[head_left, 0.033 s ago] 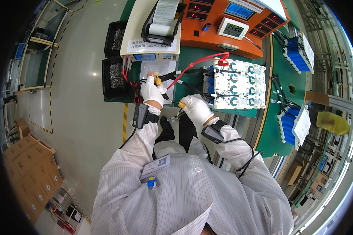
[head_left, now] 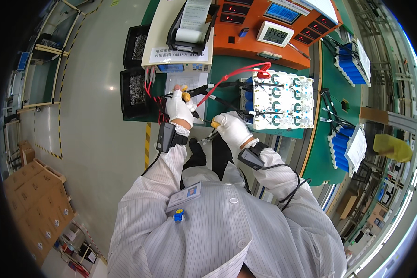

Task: Assemble a battery module by placing lithium-ion cells into a plastic housing and connecting electrical wiring.

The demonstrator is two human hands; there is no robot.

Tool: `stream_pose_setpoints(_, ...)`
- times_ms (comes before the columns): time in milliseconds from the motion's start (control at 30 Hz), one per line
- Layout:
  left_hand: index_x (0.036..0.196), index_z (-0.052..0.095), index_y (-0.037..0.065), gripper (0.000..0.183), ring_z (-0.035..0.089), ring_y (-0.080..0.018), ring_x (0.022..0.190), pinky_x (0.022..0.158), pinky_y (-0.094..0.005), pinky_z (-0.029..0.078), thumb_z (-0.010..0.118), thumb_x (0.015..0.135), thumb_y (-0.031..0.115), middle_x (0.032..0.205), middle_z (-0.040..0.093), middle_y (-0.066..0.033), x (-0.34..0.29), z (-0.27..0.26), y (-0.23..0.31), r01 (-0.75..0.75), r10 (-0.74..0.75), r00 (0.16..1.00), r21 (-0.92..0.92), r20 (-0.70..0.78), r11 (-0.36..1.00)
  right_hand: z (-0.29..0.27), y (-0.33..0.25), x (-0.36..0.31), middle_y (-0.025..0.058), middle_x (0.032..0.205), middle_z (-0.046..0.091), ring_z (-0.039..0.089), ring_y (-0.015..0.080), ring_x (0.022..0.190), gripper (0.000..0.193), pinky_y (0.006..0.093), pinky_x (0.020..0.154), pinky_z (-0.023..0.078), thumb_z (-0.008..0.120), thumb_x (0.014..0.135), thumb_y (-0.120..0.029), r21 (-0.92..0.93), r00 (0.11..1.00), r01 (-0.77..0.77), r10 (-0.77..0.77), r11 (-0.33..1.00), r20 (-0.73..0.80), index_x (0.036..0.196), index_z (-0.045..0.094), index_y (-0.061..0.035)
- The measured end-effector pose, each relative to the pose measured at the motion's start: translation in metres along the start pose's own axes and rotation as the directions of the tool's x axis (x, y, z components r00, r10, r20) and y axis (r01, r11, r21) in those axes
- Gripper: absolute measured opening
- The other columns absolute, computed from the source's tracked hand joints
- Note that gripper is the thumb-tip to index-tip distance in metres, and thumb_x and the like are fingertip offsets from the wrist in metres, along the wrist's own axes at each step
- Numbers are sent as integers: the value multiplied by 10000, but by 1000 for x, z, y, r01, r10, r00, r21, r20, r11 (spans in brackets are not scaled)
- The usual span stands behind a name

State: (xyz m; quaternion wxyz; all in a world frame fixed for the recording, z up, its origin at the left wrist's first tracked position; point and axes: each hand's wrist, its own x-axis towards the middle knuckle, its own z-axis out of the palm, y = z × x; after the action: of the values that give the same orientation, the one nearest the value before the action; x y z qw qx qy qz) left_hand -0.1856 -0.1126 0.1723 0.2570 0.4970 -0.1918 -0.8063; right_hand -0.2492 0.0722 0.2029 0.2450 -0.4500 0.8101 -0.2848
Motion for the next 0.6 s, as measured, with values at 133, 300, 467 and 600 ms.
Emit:
stream_pose_setpoints(133, 937, 582, 73, 294, 329, -126, 388, 392, -298, 272, 622, 966, 362, 565, 384, -5, 7, -2, 0, -11, 11, 1000, 31, 22, 999, -3, -5, 1, 144, 878, 689, 643, 356, 874, 141, 453, 768, 518, 612, 867, -144, -13, 1000, -11, 11, 1000, -14, 947, 706, -77)
stream_pose_setpoints(300, 977, 606, 78, 278, 321, -121, 390, 395, -297, 264, 604, 982, 356, 582, 409, -8, 10, 0, 1, 18, -18, 1000, 14, 19, 1000, -2, -9, 2, 139, 880, 689, 647, 350, 875, 142, 449, 774, 518, 609, 871, -150, -9, 998, -59, 59, 998, -12, 944, 708, -78)
stream_pose_setpoints(467, 946, 606, 86, 262, 321, -119, 387, 394, -293, 257, 589, 991, 344, 583, 404, -2, 14, -4, 3, 34, -34, 999, -13, 1, 999, 1, -8, 4, 138, 890, 690, 648, 352, 870, 141, 449, 770, 519, 612, 878, -162, 3, 999, -30, 30, 1000, -25, 942, 706, -79)
stream_pose_setpoints(600, 923, 607, 78, 238, 312, -101, 386, 380, -286, 249, 544, 1005, 292, 592, 432, -1, 22, -13, 24, -99, 102, 992, -45, 71, 994, 3, -4, -1, 140, 907, 685, 647, 352, 877, 150, 420, 778, 522, 636, 900, -171, 11, 993, -117, 117, 993, -27, 994, 689, -67)
